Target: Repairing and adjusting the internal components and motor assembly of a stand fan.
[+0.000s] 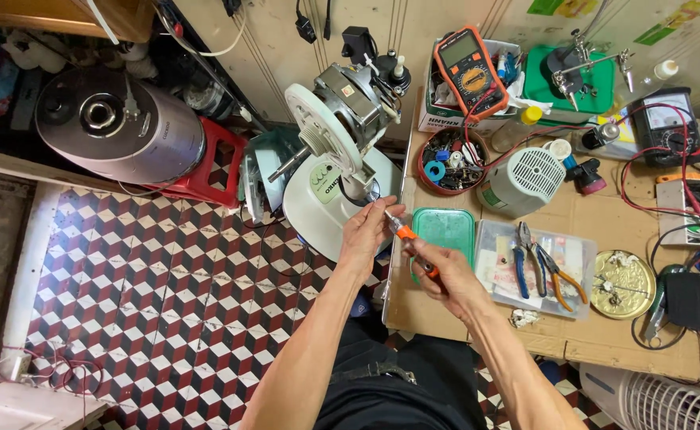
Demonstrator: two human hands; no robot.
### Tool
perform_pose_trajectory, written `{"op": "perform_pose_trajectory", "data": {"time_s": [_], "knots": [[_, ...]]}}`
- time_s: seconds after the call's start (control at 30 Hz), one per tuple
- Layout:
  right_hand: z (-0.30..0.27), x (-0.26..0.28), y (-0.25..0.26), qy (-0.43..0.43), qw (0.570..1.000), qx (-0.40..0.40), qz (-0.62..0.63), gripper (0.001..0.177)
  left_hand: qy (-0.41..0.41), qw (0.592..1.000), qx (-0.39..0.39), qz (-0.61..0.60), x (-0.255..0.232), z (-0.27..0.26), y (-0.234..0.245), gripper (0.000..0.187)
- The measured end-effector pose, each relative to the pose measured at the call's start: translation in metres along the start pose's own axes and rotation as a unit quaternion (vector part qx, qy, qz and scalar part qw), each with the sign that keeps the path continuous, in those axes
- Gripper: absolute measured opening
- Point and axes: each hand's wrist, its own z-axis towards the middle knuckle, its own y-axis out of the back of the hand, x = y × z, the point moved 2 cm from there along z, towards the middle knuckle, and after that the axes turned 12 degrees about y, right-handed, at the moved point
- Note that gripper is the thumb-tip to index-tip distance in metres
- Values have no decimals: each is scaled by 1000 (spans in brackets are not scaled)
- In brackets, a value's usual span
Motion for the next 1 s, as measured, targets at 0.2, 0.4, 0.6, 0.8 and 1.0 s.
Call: {"op": "perform_pose_trajectory", "data": {"time_s": [0.2, 0.4, 0.6, 0.8, 1.0], "knots": [[-16, 2, -17, 484, 647, -109, -579, 34, 32, 992, -125, 7, 14, 13, -2, 41], [-13, 9, -5, 10, 998, -59, -20, 46, 13, 996, -92, -4, 10, 13, 0, 42], [-10, 13, -4, 187, 923, -131, -310, 33, 29, 997, -37, -53, 10, 13, -6, 41], [-15, 16, -7, 346, 829, -106, -427, 34, 24, 985, -134, -107, 21, 18, -2, 33], [-18, 30, -5, -37, 996, -51, -61, 42, -8, 988, -108, -107, 16, 9, -5, 34]]}}
